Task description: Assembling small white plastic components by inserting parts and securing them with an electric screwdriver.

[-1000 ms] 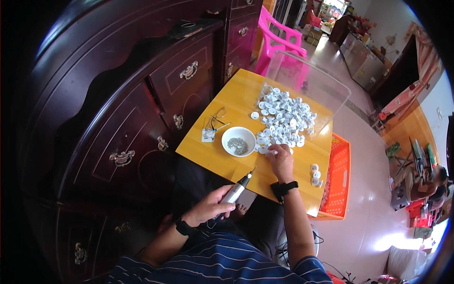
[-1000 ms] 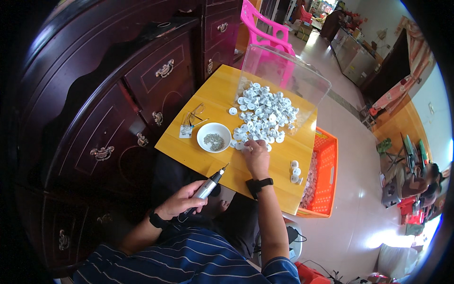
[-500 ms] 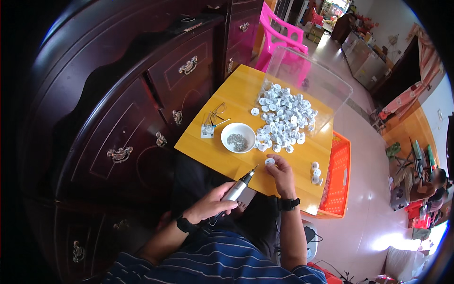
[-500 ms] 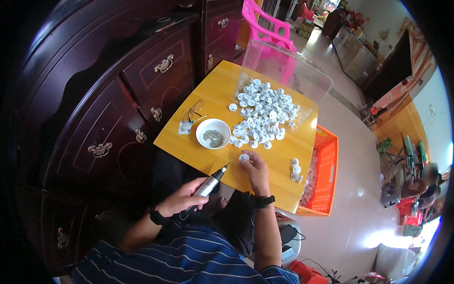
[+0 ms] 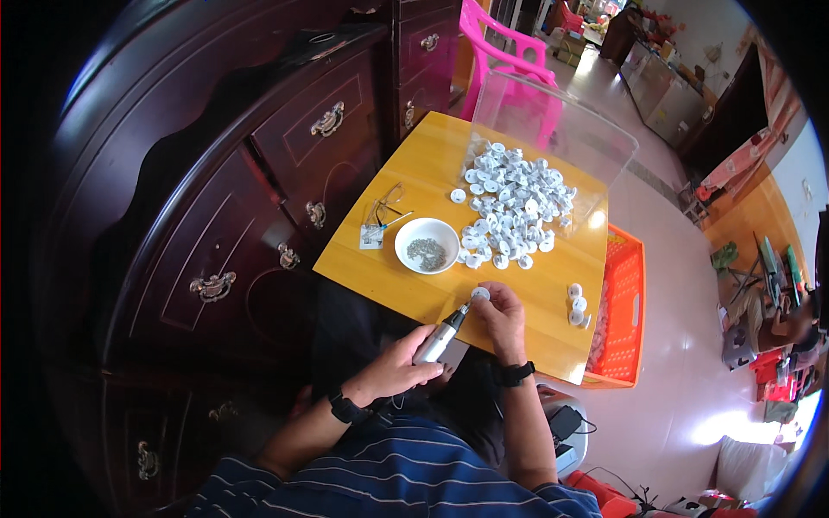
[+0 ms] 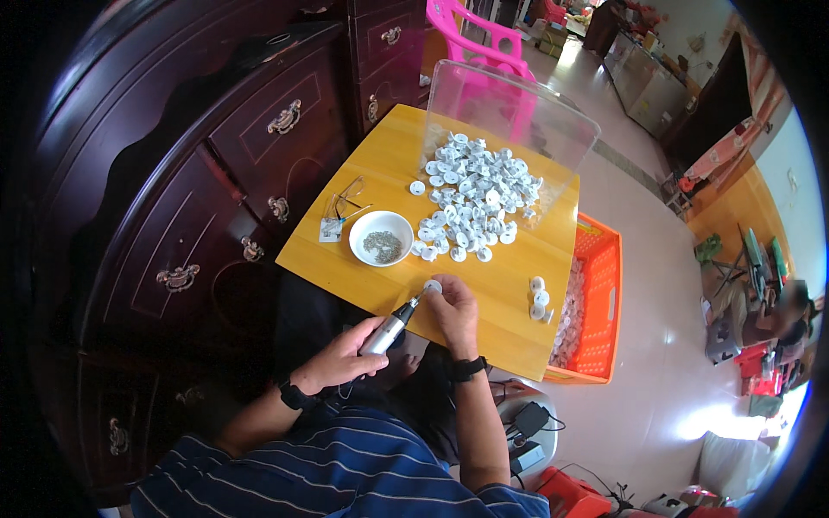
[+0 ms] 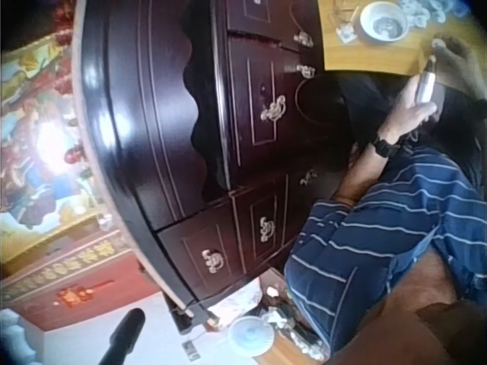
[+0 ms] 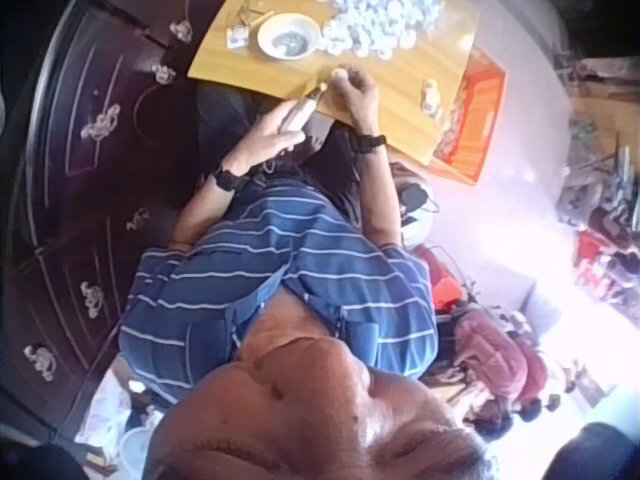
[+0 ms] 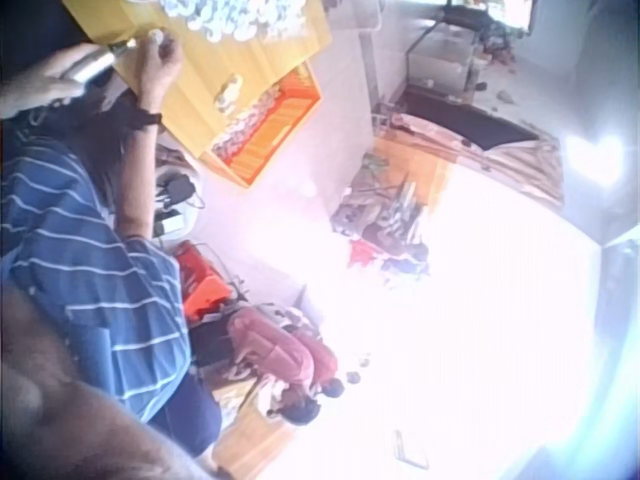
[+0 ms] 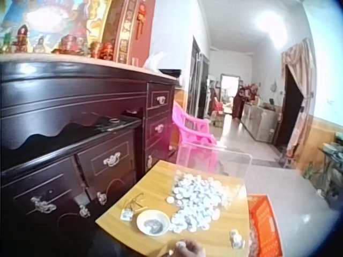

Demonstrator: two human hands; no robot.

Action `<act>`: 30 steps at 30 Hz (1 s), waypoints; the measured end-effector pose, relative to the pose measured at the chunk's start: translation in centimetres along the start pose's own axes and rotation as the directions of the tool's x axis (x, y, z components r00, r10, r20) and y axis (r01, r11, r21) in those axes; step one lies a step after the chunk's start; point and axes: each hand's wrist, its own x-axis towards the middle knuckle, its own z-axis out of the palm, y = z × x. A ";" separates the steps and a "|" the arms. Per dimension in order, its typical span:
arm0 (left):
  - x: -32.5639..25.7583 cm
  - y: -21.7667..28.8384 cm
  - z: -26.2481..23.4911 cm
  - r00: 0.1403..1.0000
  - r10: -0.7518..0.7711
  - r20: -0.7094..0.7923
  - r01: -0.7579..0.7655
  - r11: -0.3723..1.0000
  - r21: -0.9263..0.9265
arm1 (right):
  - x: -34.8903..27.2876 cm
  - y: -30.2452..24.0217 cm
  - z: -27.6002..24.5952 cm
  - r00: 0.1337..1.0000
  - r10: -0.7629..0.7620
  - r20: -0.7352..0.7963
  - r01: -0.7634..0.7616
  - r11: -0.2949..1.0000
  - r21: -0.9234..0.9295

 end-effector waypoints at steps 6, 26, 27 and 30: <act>0.3 0.3 -0.1 1.000 -0.003 -0.024 0.005 0.996 0.093 | -0.4 -0.5 0.4 0.999 0.040 -0.008 -0.040 0.999 -0.005; 0.2 0.0 -0.2 1.000 -0.019 -0.003 0.020 0.998 0.052 | -0.1 1.0 0.2 0.999 0.010 -0.049 -0.016 0.992 -0.129; 0.2 0.1 -0.2 1.000 -0.019 -0.003 0.019 0.998 0.053 | 0.0 1.2 0.1 0.999 0.000 -0.050 -0.008 0.989 -0.150; 0.3 0.1 -0.2 1.000 -0.015 0.000 0.015 0.999 0.034 | 0.2 1.7 0.0 0.997 -0.062 -0.047 0.053 0.984 -0.172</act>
